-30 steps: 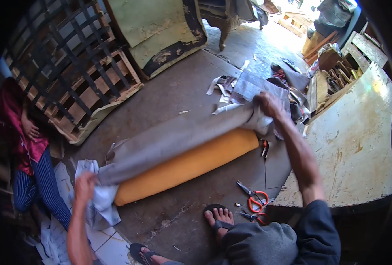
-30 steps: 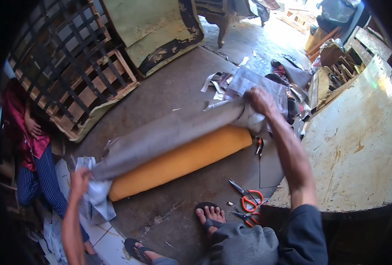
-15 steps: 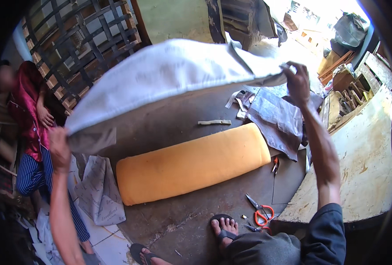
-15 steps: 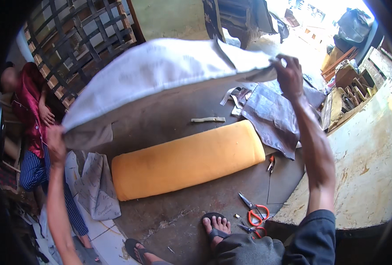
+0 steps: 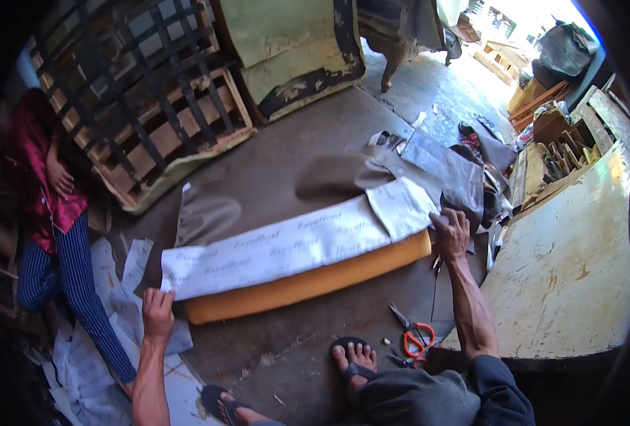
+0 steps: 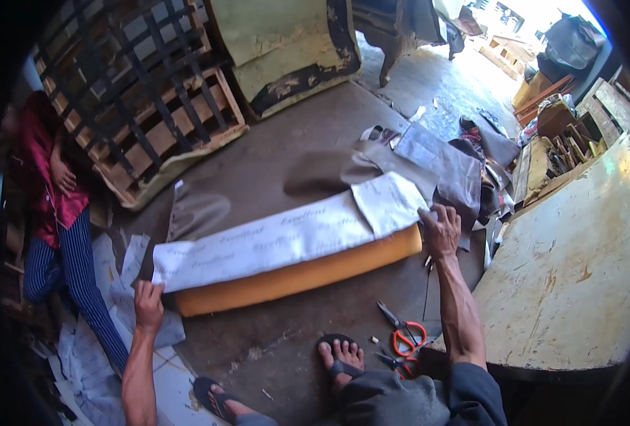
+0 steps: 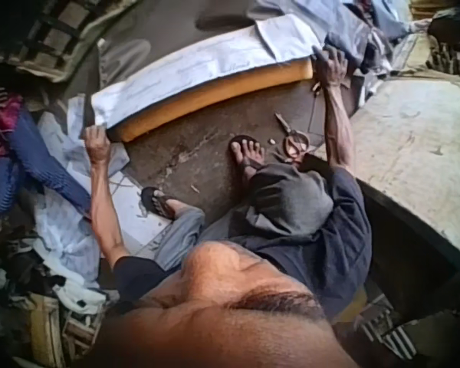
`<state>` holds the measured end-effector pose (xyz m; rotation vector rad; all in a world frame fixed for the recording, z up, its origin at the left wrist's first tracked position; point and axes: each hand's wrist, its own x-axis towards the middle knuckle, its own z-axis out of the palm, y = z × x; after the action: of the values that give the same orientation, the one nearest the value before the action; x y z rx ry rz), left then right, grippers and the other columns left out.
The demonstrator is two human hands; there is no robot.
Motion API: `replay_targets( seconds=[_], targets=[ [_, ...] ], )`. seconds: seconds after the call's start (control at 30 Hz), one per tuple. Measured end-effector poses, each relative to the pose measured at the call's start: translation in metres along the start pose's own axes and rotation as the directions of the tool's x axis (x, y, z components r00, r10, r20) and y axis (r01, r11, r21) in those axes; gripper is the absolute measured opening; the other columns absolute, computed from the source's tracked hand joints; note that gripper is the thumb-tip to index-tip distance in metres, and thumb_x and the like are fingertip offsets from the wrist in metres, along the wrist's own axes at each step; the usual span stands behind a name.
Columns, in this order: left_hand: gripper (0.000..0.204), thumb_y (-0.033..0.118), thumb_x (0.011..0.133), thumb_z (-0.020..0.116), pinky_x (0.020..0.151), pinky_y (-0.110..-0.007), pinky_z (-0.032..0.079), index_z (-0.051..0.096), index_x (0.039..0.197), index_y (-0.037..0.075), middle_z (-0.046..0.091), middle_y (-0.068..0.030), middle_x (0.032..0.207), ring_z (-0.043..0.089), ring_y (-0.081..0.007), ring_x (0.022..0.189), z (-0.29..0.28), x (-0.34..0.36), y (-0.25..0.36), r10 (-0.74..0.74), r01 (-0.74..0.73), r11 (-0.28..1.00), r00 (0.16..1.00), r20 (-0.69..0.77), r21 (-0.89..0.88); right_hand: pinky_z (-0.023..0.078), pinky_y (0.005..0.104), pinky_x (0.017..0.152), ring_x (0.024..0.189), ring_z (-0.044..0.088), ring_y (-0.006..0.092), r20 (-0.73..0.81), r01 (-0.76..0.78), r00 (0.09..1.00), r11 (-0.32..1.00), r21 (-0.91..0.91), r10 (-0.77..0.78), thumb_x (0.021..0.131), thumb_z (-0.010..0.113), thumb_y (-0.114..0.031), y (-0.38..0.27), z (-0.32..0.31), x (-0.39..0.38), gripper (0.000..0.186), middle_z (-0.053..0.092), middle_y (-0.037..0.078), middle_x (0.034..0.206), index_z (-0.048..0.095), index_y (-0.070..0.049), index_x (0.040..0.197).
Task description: The person adjusts and aligns upholstery fabric on the floor, trims it with scissors, and fits a foam cushion inside the fabric cover.
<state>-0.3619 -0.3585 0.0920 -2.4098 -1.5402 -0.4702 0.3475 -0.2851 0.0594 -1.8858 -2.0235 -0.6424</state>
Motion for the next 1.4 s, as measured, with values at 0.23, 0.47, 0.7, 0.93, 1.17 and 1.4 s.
replay_targets(
  seconds=[0.23,0.47,0.7,0.93,1.17,1.4],
  targets=[
    [0.017,-0.003,0.077,0.064,0.072,-0.046,0.043,0.07,0.093,0.002,0.054,-0.0124,0.08,0.053,-0.0318,0.079,-0.011,-0.015,0.006,-0.017,0.018,0.993,1.0,-0.013,0.116,0.046,0.0399,0.084,0.102,0.058,0.024,-0.141,-0.031,0.99,0.999,-0.04,0.025,0.077,0.072,-0.013,0.004,-0.03,-0.009,0.032,0.063,0.002,0.107,0.077,-0.025,0.106],
    [0.02,-0.003,0.076,0.065,0.076,-0.045,0.043,0.072,0.094,0.002,0.054,-0.01,0.078,0.055,-0.0295,0.08,0.001,-0.043,0.027,-0.05,0.049,0.998,0.999,0.02,0.043,0.045,0.0408,0.081,0.1,0.058,0.0233,-0.047,-0.214,0.976,0.977,0.002,0.214,0.083,0.071,-0.018,-0.019,-0.012,-0.062,0.028,0.064,0.0,0.103,0.076,-0.03,0.107],
    [0.024,-0.003,0.076,0.063,0.075,-0.045,0.042,0.072,0.097,0.002,0.055,-0.0112,0.08,0.053,-0.0305,0.079,0.011,-0.052,0.035,0.038,-0.037,0.999,0.997,0.069,-0.015,0.045,0.0403,0.075,0.092,0.056,0.0232,-0.037,-0.228,0.973,0.974,-0.005,0.228,0.084,0.068,-0.014,-0.014,-0.007,-0.078,0.029,0.06,-0.001,0.096,0.075,-0.03,0.107],
    [0.027,0.001,0.078,0.063,0.078,-0.045,0.042,0.073,0.103,0.001,0.059,-0.0106,0.087,0.054,-0.0295,0.083,0.021,-0.06,0.037,-0.006,-0.008,0.997,0.984,0.181,0.074,0.044,0.039,0.071,0.091,0.055,0.0237,0.039,-0.24,0.97,0.971,-0.023,0.241,0.086,0.066,-0.015,-0.013,0.008,-0.082,0.03,0.059,0.0,0.095,0.075,-0.031,0.109],
    [0.027,0.012,0.091,0.057,0.083,-0.041,0.043,0.06,0.116,0.002,0.053,-0.0129,0.093,0.054,-0.0306,0.092,0.019,-0.055,0.103,-0.331,0.332,0.938,0.943,-0.021,0.101,0.052,0.0462,0.086,0.097,0.06,0.0268,0.041,-0.632,0.762,0.729,0.262,0.646,0.094,0.065,-0.02,-0.045,0.002,-0.092,0.034,0.063,0.009,0.101,0.064,-0.013,0.127],
    [0.063,0.063,0.093,0.055,0.093,-0.047,0.039,0.05,0.132,0.014,0.06,-0.009,0.112,0.053,-0.0217,0.108,0.043,-0.04,0.116,-0.759,0.584,-0.507,0.046,0.649,-0.634,0.055,0.0356,0.07,0.091,0.067,0.0156,0.818,-0.762,0.281,-0.401,0.508,0.502,0.095,0.066,-0.047,-0.062,-0.01,-0.062,0.045,0.067,0.002,0.105,0.061,-0.011,0.122]
  ],
)
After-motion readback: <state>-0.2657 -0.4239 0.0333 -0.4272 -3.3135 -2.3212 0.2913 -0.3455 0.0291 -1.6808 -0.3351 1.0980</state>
